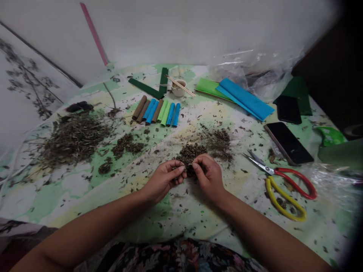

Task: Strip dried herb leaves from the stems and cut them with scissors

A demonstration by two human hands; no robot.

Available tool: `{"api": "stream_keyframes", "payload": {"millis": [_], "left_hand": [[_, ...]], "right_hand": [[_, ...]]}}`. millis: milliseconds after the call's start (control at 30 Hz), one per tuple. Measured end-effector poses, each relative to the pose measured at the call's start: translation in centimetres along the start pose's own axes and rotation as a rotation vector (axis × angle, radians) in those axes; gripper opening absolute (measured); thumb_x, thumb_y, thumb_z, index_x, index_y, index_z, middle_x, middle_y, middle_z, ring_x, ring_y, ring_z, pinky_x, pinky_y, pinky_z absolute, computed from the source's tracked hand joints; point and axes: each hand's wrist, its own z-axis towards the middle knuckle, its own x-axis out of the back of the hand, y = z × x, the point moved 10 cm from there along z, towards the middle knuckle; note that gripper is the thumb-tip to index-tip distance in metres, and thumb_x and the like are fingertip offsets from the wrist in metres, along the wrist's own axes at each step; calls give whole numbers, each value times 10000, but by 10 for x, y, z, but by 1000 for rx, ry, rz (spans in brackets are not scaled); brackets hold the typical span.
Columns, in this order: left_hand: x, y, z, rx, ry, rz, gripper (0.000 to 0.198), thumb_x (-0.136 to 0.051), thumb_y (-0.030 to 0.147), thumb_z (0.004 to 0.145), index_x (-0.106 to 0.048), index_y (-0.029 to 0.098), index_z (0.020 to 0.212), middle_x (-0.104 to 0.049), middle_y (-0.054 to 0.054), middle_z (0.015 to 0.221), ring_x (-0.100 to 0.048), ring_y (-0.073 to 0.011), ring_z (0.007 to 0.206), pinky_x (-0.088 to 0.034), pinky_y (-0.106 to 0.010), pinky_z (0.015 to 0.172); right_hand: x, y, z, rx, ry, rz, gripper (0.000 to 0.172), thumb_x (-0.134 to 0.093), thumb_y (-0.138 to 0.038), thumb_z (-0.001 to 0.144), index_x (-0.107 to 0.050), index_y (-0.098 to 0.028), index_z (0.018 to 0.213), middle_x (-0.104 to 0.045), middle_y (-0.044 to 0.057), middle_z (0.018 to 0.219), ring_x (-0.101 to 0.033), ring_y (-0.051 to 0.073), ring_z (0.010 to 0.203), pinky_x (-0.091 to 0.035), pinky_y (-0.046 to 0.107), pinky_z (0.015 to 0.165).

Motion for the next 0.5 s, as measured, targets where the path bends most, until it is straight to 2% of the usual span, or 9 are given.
{"api": "stream_keyframes", "payload": {"millis": [267,500], "left_hand": [[-3,0,-1,-2,-38,7,158,-705,258,719,-610,141,768,-606,11,632,-496,-52,522,-377,-171,519],[-4,0,0,-5,-39,45,155,-694,260,729,-600,143,766,-592,23,624,-481,-44,518,-369,-163,515]], "right_hand": [[-13,-9,-3,66,-114,-66,137,-464,-185,841,-523,-203,719,-544,26,715,-492,176,717,-388,316,665],[-12,-10,-3,65,-113,-73,129,-459,-166,826,-512,-195,712,-540,32,713,-486,179,715,-387,318,663]]}}
